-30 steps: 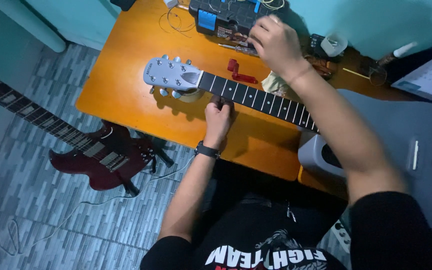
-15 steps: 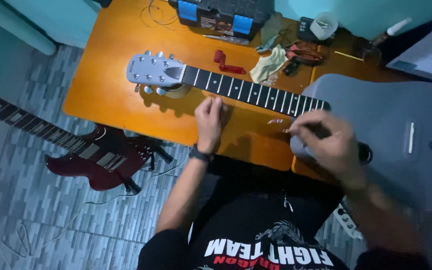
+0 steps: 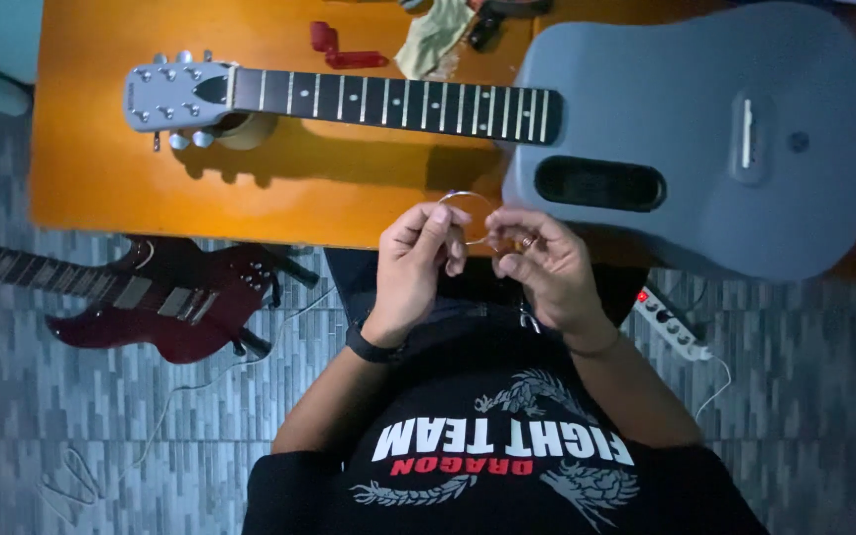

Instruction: The person replaces the strings on a grey electric guitar. They thread new strings through the bridge, pull them taut, and wind them onto the tuning pegs at the headstock. A red string winder is used to tighten the strings.

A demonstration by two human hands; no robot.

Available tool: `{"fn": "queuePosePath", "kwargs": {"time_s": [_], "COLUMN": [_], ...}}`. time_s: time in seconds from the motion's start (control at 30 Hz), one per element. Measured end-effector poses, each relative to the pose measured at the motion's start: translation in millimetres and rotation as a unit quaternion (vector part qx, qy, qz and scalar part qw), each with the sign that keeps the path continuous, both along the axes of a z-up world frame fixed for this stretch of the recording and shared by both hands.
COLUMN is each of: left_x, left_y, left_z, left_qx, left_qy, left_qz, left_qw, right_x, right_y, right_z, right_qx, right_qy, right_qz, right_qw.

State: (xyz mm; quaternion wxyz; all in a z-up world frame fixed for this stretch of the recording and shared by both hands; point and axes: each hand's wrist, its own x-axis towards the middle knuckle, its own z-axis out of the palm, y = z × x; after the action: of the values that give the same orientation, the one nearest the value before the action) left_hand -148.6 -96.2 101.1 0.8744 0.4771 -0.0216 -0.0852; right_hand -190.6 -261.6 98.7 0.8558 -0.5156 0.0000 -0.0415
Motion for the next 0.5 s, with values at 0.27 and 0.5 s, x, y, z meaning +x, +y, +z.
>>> {"fn": "queuePosePath", "kwargs": {"time_s": [0.27, 0.5], "left_x": [-13, -26], "left_y": [-22, -31], "left_z": [41, 57], "left_qx": [0.103, 0.087], "left_qy": [-0.073, -0.153], "left_qz": [-0.129, -0.116], "left_qw": [0.984, 0.977], "right_x": [-5, -20], "right_y": [-39, -62], "right_z": [34, 31], "right_qx": [-0.132, -0.234], "right_qy": [-0.09, -0.134], "right_qz": [-0.03, -0.095], "right_qw": [0.987, 0.958]}}
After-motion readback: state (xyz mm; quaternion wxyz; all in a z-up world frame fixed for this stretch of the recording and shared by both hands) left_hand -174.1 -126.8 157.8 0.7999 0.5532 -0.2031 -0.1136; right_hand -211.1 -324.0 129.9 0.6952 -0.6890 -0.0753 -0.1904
